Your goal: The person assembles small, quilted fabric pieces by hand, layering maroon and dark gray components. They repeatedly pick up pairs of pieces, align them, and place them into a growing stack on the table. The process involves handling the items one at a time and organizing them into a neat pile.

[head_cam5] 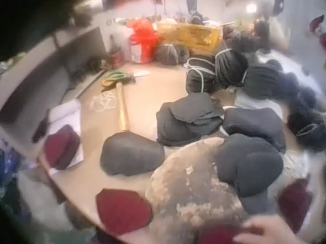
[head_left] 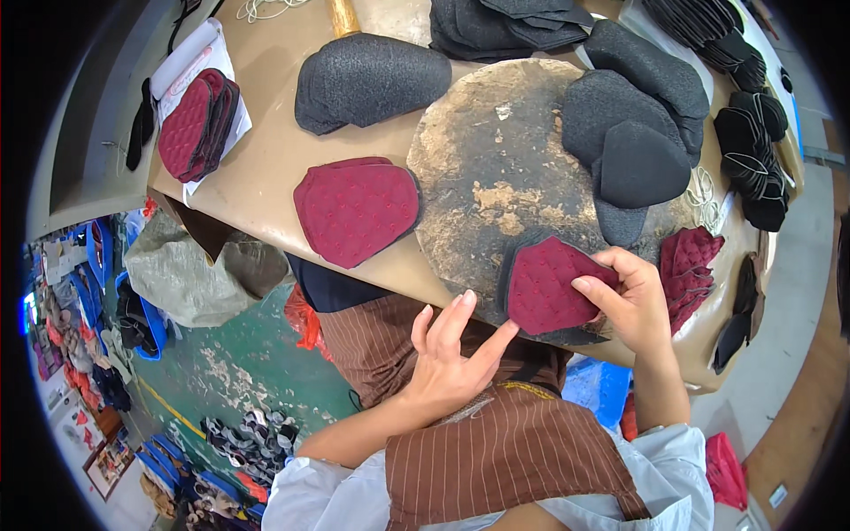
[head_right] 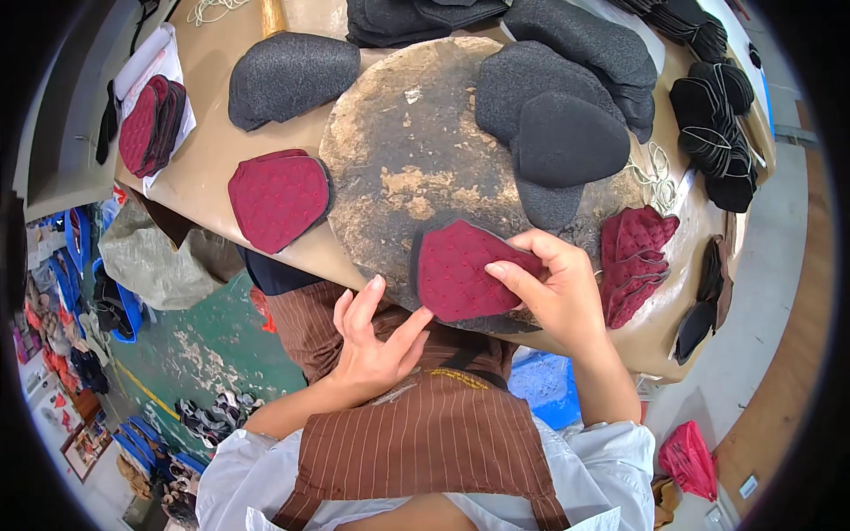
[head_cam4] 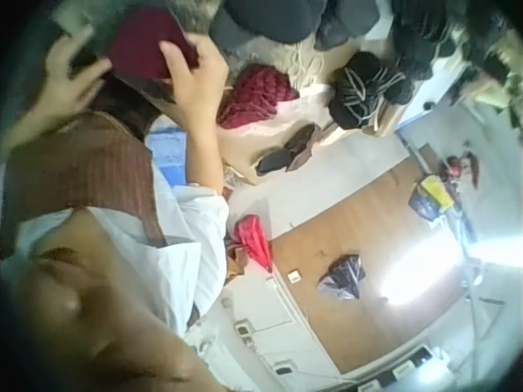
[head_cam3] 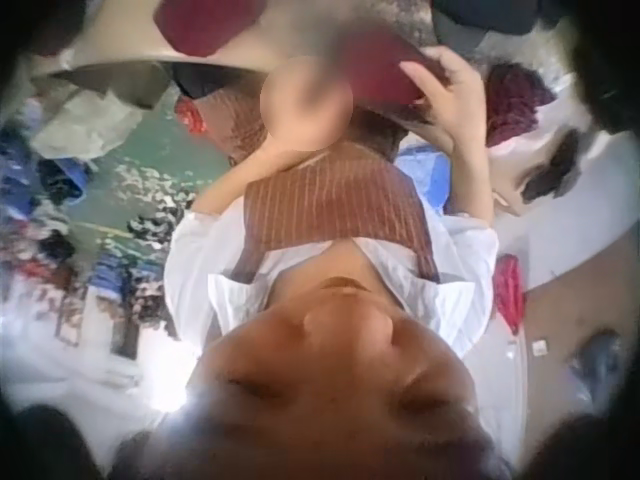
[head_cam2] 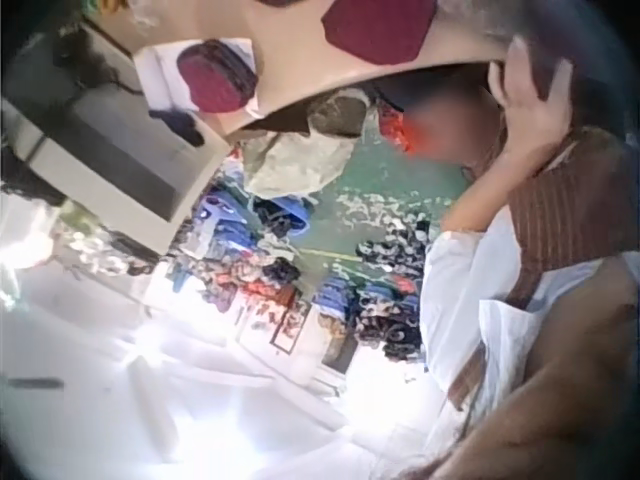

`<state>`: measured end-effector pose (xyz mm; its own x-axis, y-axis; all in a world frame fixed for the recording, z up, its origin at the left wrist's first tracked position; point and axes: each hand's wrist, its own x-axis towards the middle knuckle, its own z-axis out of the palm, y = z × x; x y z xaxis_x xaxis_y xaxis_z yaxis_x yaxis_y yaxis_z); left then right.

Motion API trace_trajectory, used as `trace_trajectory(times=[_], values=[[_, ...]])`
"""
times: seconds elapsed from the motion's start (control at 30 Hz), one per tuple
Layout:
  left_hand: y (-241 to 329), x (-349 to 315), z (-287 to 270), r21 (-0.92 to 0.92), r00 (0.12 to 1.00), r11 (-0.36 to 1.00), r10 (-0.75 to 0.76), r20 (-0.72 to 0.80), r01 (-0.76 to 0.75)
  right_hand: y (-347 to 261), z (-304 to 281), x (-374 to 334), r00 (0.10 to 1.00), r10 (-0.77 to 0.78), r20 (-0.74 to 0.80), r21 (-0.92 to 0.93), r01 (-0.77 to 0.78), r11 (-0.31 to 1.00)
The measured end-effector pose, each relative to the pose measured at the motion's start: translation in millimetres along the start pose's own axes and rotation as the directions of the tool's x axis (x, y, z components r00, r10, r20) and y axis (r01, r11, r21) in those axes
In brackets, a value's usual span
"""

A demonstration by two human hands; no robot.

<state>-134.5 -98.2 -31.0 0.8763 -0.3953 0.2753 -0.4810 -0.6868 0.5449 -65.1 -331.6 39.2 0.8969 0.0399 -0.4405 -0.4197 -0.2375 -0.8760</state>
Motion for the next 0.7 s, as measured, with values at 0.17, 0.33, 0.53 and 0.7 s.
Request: trace_trajectory(times=[0.17,0.33,0.53,0.7], values=[[-4,2,-5,0.004,0.998,0.999,0.045,0.033,-0.046,2,4,-1,0.999,0.011,-0.043,0.001,-0.011,1.0],[-5,2,-3,-0.042,0.999,0.998,0.042,-0.008,-0.042,1,6,-2,0.998,0.016,-0.059,-0.006,-0.016,1.0],[-1,8,-5,-0.143,0.992,0.984,0.1,-0.082,-0.111,1,8,-3,0.995,-0.031,-0.095,-0.071,0.024,0.997],[13,29,-8,-0.083,0.982,0.981,0.179,0.067,-0.174,2,7,-2,0.991,-0.079,-0.106,-0.169,0.06,0.984]])
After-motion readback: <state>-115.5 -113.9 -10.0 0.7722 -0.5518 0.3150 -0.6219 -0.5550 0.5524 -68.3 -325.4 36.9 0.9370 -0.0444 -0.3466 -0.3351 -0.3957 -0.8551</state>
